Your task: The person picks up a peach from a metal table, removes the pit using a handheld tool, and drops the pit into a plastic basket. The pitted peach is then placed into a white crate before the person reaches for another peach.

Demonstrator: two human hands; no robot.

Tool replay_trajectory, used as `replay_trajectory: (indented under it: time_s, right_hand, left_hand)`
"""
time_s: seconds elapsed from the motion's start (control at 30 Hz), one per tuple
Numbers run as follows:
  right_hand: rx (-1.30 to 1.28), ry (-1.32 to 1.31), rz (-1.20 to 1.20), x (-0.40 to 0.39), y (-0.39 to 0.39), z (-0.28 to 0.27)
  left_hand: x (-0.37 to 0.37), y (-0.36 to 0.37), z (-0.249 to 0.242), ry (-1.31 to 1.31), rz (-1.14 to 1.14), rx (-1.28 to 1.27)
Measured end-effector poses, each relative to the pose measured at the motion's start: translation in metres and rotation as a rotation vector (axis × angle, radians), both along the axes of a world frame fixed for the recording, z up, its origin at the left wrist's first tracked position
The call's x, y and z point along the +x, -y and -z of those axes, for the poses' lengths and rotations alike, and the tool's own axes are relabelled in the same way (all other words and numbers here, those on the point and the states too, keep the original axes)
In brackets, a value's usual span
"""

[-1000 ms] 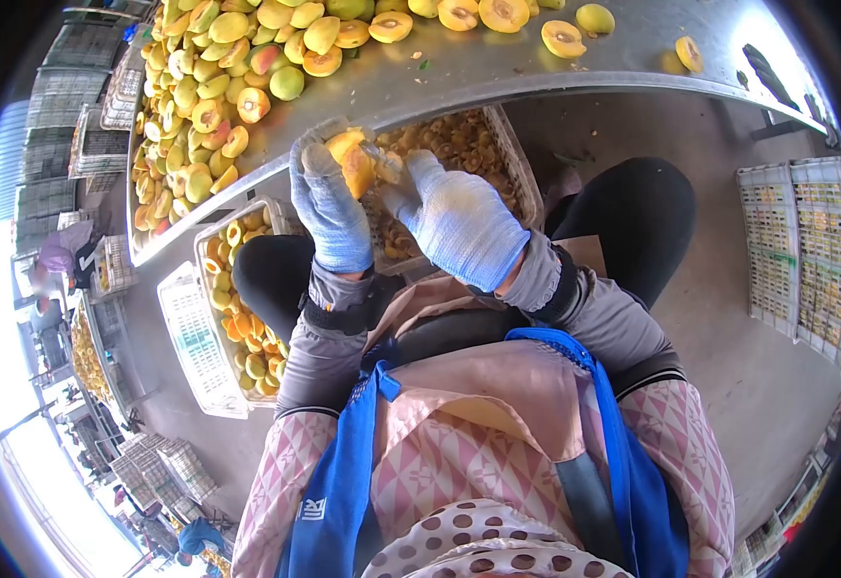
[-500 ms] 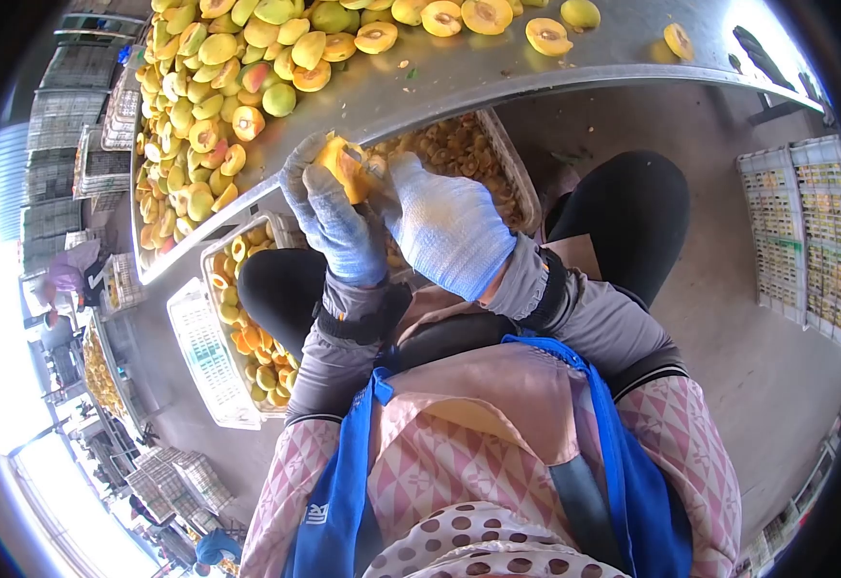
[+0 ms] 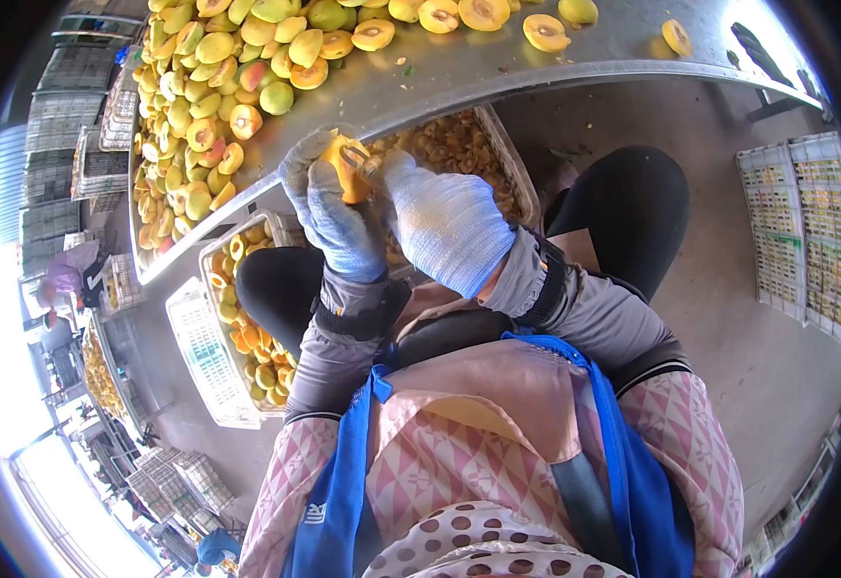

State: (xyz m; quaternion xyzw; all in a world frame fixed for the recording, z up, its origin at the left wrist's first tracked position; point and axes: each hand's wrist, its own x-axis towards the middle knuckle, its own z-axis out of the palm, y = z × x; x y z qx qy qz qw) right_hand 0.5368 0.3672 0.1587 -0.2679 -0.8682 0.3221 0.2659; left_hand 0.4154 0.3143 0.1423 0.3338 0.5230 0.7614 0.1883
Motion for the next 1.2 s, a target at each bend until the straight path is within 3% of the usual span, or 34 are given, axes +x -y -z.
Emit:
replay_trajectory:
  time_s: [0.07, 0.13, 0.3, 0.37, 0.43, 0.5, 0.6, 0.73, 0.87, 1.0, 1.07, 1.17, 1.2]
  right_hand:
    - [0.025, -0.005, -0.018, 0.0, -0.001, 0.003]
    - [-0.105, -0.073, -0.052, 0.0, -0.005, 0.001]
    - [-0.263, -0.124, -0.028, -0.004, -0.001, -0.003]
    - [-0.238, -0.086, 0.001, -0.004, 0.001, -0.004]
    - [-0.215, -0.074, -0.004, -0.005, 0.0, -0.002]
    - [-0.205, -0.063, -0.021, -0.004, 0.002, -0.001]
    - [-0.213, -0.062, -0.05, -0.003, 0.004, -0.001]
    - [-0.231, -0.045, -0.124, -0.001, 0.001, 0.003]
    - [-0.259, -0.068, -0.2, 0.005, 0.004, 0.001]
    - [-0.449, -0.28, -0.263, 0.0, 0.005, 0.008]
    - [-0.627, -0.35, -0.352, -0.001, 0.0, 0.005]
    - [-1.059, -0.118, -0.493, 0.008, -0.015, -0.022]
    - [-1.009, -0.183, -0.503, 0.007, -0.015, -0.017]
  left_hand:
    - [-0.002, -0.002, 0.004, -0.218, -0.11, -0.091]
    - [-0.004, -0.001, 0.006, -0.258, -0.129, -0.123]
    - [0.0, 0.001, -0.008, 0.048, 0.012, 0.044]
    - [0.005, 0.003, -0.008, -0.163, -0.075, -0.053]
    - [0.005, 0.002, -0.006, -0.196, -0.081, -0.051]
    - [0.002, 0.002, -0.004, -0.05, -0.016, 0.048]
    - [-0.005, 0.002, 0.001, -0.632, -0.172, -0.012]
    - [-0.005, 0.004, -0.001, -0.656, -0.2, -0.121]
    - [-0.004, 0.001, -0.014, -0.33, -0.113, -0.184]
    - [0.0, 0.001, -0.024, 0.05, 0.004, -0.135]
    - [-0.001, 0.002, -0.021, 0.11, -0.001, -0.121]
    - [-0.006, 0.006, -0.02, 0.12, 0.093, -0.11]
    - [-0.008, 0.008, -0.021, 0.11, 0.141, -0.107]
